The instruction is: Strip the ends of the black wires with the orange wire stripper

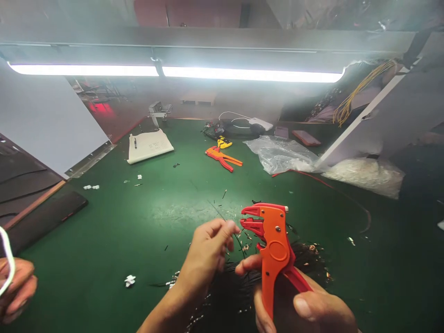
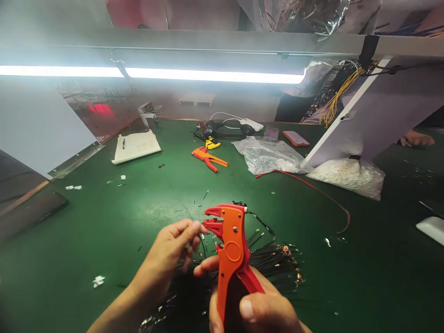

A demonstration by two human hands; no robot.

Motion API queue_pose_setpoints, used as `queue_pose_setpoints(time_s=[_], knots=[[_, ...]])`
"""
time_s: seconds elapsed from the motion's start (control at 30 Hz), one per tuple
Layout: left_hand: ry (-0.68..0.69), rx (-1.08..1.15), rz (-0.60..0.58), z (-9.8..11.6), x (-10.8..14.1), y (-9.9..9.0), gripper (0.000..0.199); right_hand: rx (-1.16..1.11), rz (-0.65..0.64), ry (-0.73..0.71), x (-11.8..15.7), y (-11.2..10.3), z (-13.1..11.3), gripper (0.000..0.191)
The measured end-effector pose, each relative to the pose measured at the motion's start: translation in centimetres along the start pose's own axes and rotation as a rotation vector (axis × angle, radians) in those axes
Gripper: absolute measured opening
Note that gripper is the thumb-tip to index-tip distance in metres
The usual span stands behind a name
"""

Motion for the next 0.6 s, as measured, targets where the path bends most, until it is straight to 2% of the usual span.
queue_pose_setpoints(time_s=[0.1,0.2,0.33,0.4,0.47,0.53,0.6], knots=[[-0.060,-0.034,-0.115,-1.2,0.5,1.4,0.044,0.023,0.040,-0.002,0.1,-0.1,-0.3,0.055],[-0.028,0.002,-0.075,-0.2,0.7,1.3,0.038,0.072,0.069,-0.008,0.1,-0.3,-0.4,0.057],[0.027,0.051,-0.007,1.9,0.9,0.5,0.031,0.101,0.037,0.000,0.3,0.2,-0.1,0.068],[0.086,0.017,0.036,2.8,1.0,-0.2,0.030,0.102,0.069,-0.016,0.4,0.2,-0.3,0.070],[0.185,-0.100,0.106,3.5,1.2,-1.0,0.029,0.171,0.119,-0.069,0.5,0.0,-1.1,0.072],[0.333,-0.332,0.188,4.4,1.7,-1.6,0.024,0.232,0.185,-0.149,0.6,-0.3,-2.3,0.068],[0.477,-0.589,0.230,4.9,2.4,-1.2,0.017,0.198,0.215,-0.194,0.6,-0.5,-2.9,0.064]])
Point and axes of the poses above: each hand's wrist, its own x-axis away from the middle knuckle, its own y-axis out of the palm, z = x × y, the point moved 9 cm from there along -x, towards the middle knuckle, and after that the axes turned 2 degrees about -y, right-handed, at the moved point
